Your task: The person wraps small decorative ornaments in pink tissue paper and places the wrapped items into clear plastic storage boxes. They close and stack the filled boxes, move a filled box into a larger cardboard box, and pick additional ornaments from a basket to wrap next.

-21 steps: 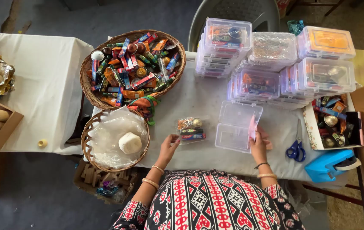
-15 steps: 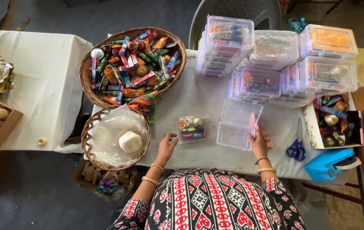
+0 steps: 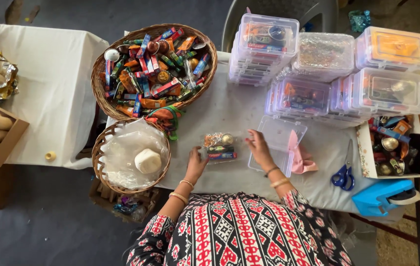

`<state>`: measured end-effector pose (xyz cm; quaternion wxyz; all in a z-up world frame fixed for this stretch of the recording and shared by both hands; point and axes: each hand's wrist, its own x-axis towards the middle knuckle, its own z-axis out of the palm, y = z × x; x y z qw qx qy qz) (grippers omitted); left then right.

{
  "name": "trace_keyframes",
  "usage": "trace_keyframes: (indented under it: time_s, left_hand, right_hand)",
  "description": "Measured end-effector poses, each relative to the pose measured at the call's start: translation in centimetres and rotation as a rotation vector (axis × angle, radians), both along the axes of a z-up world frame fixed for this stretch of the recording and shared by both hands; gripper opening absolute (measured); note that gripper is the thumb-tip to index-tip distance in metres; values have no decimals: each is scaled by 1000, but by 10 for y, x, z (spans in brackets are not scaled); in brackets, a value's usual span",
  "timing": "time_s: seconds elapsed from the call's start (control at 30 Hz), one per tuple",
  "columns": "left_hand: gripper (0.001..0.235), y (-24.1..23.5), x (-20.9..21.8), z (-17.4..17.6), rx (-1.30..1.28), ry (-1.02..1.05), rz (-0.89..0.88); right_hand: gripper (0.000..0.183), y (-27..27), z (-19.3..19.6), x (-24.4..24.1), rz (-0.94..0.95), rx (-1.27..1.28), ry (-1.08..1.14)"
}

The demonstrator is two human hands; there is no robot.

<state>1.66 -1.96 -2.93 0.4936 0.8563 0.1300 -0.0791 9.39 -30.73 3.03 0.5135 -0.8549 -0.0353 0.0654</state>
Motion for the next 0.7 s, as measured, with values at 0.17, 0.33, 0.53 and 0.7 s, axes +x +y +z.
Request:
trace_keyframes:
  time_s: [0.17,0.33,0.53,0.7]
  left_hand:
    - [71,-10,7,17,53,-82,18]
    - [65,-14,6,6,92,-45,84]
    - [67,-14,5,23,-22,72,120]
    - [64,-10,5,12,-85,62,162]
  right_hand:
    - [65,21,-78,26,151,-242,-34]
    - [69,27,-104,39,153,-362,-48]
    - [39,16,-145,51,132,-132,122]
    - [17,31,-106,44,95,-191,-18]
